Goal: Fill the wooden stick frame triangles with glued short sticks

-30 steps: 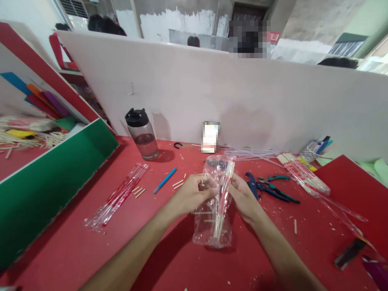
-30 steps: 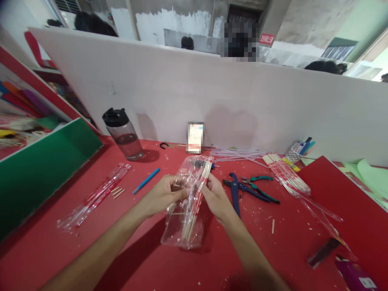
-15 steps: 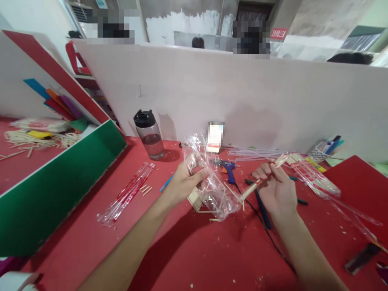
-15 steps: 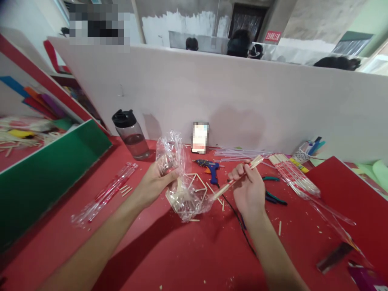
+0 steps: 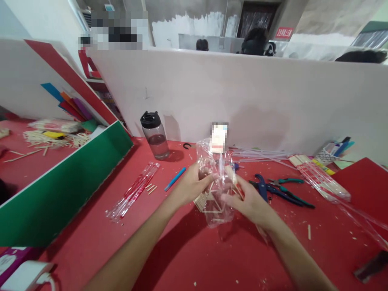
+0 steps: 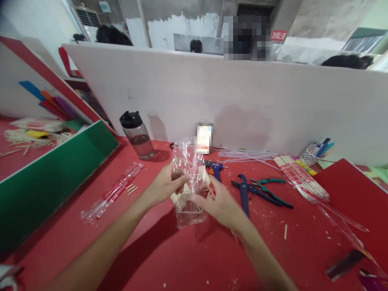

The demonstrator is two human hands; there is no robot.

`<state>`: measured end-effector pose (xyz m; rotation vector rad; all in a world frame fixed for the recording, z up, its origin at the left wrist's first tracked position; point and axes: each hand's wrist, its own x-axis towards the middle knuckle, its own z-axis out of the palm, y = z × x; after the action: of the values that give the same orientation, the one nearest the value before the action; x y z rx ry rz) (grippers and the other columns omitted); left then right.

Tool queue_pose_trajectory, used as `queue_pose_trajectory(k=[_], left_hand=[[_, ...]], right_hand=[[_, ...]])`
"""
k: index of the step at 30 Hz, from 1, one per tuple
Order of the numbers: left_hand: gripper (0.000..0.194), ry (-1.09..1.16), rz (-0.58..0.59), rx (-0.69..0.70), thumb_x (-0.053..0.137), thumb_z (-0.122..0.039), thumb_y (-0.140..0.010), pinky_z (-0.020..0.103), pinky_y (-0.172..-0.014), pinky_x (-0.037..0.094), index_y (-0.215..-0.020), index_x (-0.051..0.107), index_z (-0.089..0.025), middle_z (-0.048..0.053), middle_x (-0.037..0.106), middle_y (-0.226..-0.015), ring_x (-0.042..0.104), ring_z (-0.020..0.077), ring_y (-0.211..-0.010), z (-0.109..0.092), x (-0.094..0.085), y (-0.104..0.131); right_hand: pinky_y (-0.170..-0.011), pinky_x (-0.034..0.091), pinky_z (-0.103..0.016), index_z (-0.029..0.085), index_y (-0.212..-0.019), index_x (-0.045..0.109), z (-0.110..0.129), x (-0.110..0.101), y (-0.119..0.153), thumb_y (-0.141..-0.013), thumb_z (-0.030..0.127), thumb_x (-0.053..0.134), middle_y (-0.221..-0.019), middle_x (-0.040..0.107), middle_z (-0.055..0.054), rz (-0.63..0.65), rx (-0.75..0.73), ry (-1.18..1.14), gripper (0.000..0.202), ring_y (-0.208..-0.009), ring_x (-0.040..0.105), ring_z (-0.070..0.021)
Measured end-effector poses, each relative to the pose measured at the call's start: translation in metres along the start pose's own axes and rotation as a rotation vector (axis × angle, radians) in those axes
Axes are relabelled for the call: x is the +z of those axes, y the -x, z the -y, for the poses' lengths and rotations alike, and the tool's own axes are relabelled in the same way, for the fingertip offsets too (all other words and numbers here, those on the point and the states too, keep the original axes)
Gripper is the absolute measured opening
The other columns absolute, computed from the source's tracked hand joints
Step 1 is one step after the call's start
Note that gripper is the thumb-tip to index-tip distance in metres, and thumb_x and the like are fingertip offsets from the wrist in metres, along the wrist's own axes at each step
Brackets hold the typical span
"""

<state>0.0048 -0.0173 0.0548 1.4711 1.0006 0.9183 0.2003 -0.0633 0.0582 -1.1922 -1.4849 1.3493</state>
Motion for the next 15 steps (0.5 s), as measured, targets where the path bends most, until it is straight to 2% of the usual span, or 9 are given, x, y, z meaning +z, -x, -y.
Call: queue_pose_trajectory(k=[2,4,7,9,11,13,15], left_hand=[[0.029,-0.010,-0.053,0.027,0.062,-0.039,-0.087,0.023,-0.052,0.044,-0.104,0.051,-0.018,-0.004,0.055,-0.073,0.053,0.0100,-0.056,0.001,0.005,0.002],[0.045,-0.047,-0.145,0.062,0.063,-0.038,-0.089,0.027,-0.060,0.050,-0.126,0.045,-0.020,0.001,0.060,-0.092,0.057,0.0123,-0.065,-0.001,0.008,0.006],[0.069,-0.165,-0.224,0.116,0.064,-0.036,-0.089,0.034,-0.072,0.054,-0.147,0.028,-0.029,0.008,0.058,-0.120,0.060,0.0153,-0.074,-0.007,0.012,0.012],[0.064,-0.257,-0.198,0.164,0.061,-0.030,-0.091,0.037,-0.080,0.054,-0.147,0.031,-0.033,0.008,0.055,-0.131,0.062,0.0163,-0.079,-0.012,0.012,0.015],[0.046,-0.354,-0.145,0.213,0.055,-0.024,-0.094,0.037,-0.085,0.053,-0.138,0.045,-0.031,0.006,0.055,-0.133,0.063,0.0170,-0.085,-0.017,0.006,0.018],[0.033,-0.460,-0.100,0.227,0.050,-0.021,-0.094,0.035,-0.087,0.052,-0.126,0.056,-0.028,0.005,0.058,-0.130,0.064,0.0181,-0.092,-0.021,-0.009,0.021],[0.036,-0.568,-0.077,0.180,0.050,-0.021,-0.092,0.033,-0.088,0.051,-0.127,0.057,-0.026,0.006,0.060,-0.131,0.063,0.0212,-0.102,-0.025,-0.036,0.029]], right_hand=[[-0.057,0.045,-0.028,0.021,-0.099,0.067,-0.006,0.012,0.000,-0.077,0.030,0.076,-0.075,0.066,0.000,-0.026,-0.011,0.079,0.025,-0.060,0.055,-0.0149],[-0.059,0.046,-0.030,0.020,-0.090,0.065,-0.012,0.016,-0.001,-0.077,0.031,0.074,-0.067,0.062,0.002,-0.125,-0.029,0.087,0.019,-0.060,0.055,-0.0162],[-0.064,0.050,-0.031,0.020,-0.095,0.064,-0.018,0.018,-0.002,-0.078,0.030,0.073,-0.071,0.063,0.001,-0.231,-0.065,0.021,0.022,-0.066,0.060,-0.0179],[-0.067,0.052,-0.032,0.021,-0.104,0.064,-0.018,0.021,-0.002,-0.080,0.030,0.071,-0.076,0.066,0.000,-0.212,-0.079,-0.024,0.027,-0.070,0.063,-0.0189],[-0.071,0.053,-0.034,0.022,-0.109,0.063,-0.015,0.023,-0.001,-0.083,0.033,0.070,-0.082,0.068,-0.001,-0.142,-0.078,-0.035,0.029,-0.075,0.065,-0.0200],[-0.076,0.054,-0.037,0.023,-0.109,0.063,-0.012,0.024,0.000,-0.085,0.036,0.068,-0.091,0.069,-0.004,-0.100,-0.087,-0.017,0.028,-0.083,0.066,-0.0217],[-0.083,0.053,-0.038,0.023,-0.108,0.063,-0.008,0.021,0.001,-0.087,0.039,0.066,-0.100,0.069,-0.006,-0.100,-0.110,0.004,0.027,-0.093,0.065,-0.0232]])
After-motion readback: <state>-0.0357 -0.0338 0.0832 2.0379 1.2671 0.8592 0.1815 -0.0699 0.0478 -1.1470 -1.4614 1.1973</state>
